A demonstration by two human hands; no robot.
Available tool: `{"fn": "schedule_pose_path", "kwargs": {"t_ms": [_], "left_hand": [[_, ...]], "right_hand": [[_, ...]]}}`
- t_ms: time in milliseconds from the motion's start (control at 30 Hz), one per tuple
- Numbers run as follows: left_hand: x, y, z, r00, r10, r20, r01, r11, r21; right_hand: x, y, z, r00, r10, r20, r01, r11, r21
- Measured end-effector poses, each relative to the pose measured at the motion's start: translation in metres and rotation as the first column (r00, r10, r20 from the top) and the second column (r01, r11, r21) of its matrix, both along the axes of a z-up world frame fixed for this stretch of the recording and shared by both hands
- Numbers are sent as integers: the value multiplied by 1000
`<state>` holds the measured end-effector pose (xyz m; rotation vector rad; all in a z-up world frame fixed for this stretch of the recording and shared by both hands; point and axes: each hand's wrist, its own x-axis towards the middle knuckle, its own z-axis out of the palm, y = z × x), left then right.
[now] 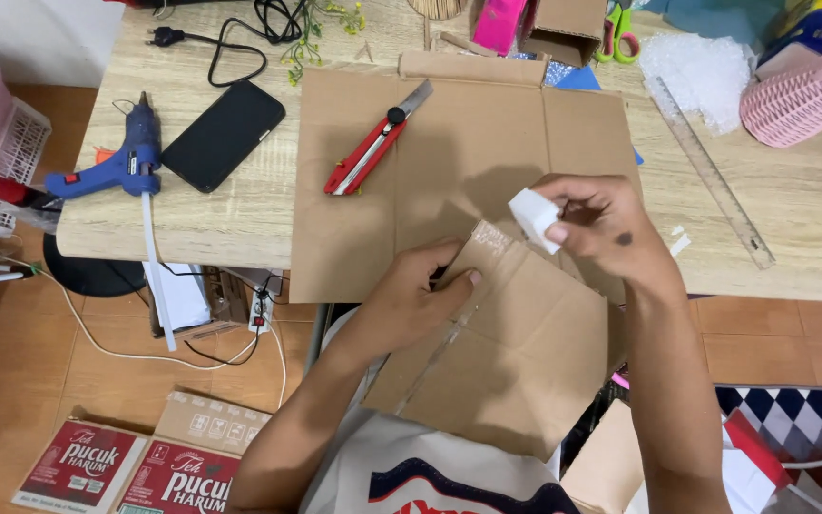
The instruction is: The person assembles a small cardboard structure by applying hot glue to a white foam block and attaching it to a cardboard piece. They then use a utility knife and ruler to cut and trim the cardboard, folding the edges to form a box-like shape.
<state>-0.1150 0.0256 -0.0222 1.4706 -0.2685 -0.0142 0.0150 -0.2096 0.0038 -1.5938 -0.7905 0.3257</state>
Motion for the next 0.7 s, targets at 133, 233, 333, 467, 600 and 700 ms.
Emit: {"fn": "schedule_pose_path", "kwargs": {"t_ms": [133, 233, 333, 467, 600, 700], "left_hand": [[0, 6, -2, 999, 15, -39, -16, 1000, -10], [8, 10, -3, 994, 55, -93, -53, 998, 20], [19, 13, 11, 982, 126, -139, -112, 988, 108], [21, 13, 44, 964, 250, -91, -210, 924, 320], [24, 9, 52, 906, 395, -153, -303, 857, 417], [26, 10, 34, 898, 438, -41, -388, 833, 394]], "right_hand": [[17, -8, -9, 985, -53, -162, 90, 970, 227], [25, -14, -13, 947, -37, -319, 151, 928, 340], [26, -12, -12, 939, -96, -330, 207, 923, 323], [23, -6, 0, 895, -144, -423, 300, 895, 330], [21, -12, 13, 740, 178, -648, 464, 562, 685], [34, -42, 8, 796, 305, -522, 460, 255, 850]]}}
